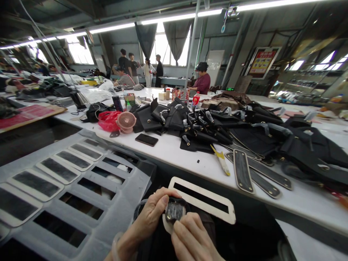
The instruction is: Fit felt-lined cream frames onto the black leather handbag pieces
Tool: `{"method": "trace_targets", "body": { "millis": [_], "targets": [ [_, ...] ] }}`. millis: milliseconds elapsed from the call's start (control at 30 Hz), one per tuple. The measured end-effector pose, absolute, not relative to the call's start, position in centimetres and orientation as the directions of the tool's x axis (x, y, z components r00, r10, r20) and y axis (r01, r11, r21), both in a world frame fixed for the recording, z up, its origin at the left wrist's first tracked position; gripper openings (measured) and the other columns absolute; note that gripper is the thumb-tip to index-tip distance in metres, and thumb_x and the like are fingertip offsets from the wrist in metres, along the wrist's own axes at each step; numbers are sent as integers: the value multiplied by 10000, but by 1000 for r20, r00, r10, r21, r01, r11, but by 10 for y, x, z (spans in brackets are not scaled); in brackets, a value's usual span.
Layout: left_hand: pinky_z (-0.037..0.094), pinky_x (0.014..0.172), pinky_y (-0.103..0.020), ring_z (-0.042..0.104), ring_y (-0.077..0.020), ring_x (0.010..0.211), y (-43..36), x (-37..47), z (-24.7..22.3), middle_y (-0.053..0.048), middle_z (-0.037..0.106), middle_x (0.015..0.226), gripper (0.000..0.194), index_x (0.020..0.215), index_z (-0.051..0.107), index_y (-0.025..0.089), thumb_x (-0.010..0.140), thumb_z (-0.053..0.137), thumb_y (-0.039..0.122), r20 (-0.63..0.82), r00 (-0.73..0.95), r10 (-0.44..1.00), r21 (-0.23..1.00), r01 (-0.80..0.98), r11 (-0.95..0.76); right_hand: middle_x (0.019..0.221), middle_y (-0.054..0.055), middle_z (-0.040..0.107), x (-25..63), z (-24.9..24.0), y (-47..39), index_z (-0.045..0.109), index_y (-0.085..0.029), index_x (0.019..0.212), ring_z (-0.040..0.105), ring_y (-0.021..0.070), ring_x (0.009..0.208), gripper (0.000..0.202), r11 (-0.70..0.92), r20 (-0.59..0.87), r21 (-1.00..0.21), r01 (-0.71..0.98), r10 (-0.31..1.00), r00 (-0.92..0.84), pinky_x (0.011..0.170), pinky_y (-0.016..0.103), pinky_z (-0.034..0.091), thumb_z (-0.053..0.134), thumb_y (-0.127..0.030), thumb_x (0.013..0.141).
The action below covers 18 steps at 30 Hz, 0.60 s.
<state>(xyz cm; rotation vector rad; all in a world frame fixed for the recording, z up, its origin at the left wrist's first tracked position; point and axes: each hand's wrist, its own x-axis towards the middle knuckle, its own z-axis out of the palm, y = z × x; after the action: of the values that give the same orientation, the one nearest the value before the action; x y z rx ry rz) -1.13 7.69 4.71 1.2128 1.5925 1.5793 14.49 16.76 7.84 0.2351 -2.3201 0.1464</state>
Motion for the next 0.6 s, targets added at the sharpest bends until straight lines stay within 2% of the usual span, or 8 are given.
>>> {"method": "trace_targets", "body": {
  "millis": [100, 167, 233, 300, 433, 500, 600],
  "targets": [
    [377, 914, -310, 566, -196, 997, 78, -16, 50, -31, 666, 1021, 342, 1045, 696, 228, 962, 399, 376, 150, -407, 901, 982, 167, -88, 749, 54, 610, 143, 79, 174, 590, -161, 908, 573, 177, 704, 241, 934, 719, -215, -287, -47, -693, 673, 316, 494, 374, -66, 958],
    [383, 899, -306, 563, -205, 999, 79, -22, 53, -26, 662, 1014, 298, 1064, 694, 232, 918, 480, 379, 108, -371, 922, 988, 142, -59, 849, 55, 595, 139, 79, 181, 558, -169, 998, 570, 173, 768, 141, 893, 680, -391, -222, 118, -724, 692, 293, 505, 464, -85, 935],
    [400, 854, -292, 569, -200, 954, 81, -28, 57, -22, 660, 983, 289, 1067, 693, 218, 851, 574, 371, 78, -316, 945, 994, 94, -51, 929, 51, 577, 133, 81, 187, 536, -192, 1051, 565, 183, 833, 190, 856, 596, -508, -99, 267, -757, 706, 290, 508, 583, -115, 884],
    [411, 809, -269, 573, -181, 898, 85, -32, 62, -12, 660, 935, 273, 1025, 698, 195, 800, 625, 330, 62, -271, 961, 998, 16, -60, 912, 29, 562, 128, 85, 190, 544, -219, 975, 547, 195, 839, 220, 839, 508, -544, -15, 315, -801, 699, 306, 494, 661, -108, 826],
    [409, 795, -232, 567, -145, 867, 91, -32, 68, 16, 655, 887, 204, 939, 690, 182, 739, 652, 180, 41, -261, 965, 996, -61, -58, 830, 3, 544, 120, 95, 187, 460, -212, 762, 505, 198, 807, 303, 841, 424, -541, 19, 292, -858, 682, 327, 448, 672, 5, 754],
    [408, 791, -223, 560, -133, 852, 92, -31, 68, 26, 645, 867, 207, 927, 688, 185, 728, 648, 144, 30, -276, 961, 998, -52, -46, 796, 0, 537, 118, 95, 184, 433, -207, 743, 490, 193, 780, 324, 846, 430, -533, 13, 284, -857, 672, 330, 434, 652, 32, 750],
    [408, 770, -218, 550, -124, 821, 90, -31, 64, 31, 636, 844, 206, 922, 695, 190, 727, 648, 148, 2, -308, 951, 999, -31, -13, 789, 14, 543, 119, 90, 180, 494, -200, 812, 486, 191, 775, 236, 867, 484, -497, -41, 238, -842, 675, 339, 437, 584, 18, 817]
  ]
}}
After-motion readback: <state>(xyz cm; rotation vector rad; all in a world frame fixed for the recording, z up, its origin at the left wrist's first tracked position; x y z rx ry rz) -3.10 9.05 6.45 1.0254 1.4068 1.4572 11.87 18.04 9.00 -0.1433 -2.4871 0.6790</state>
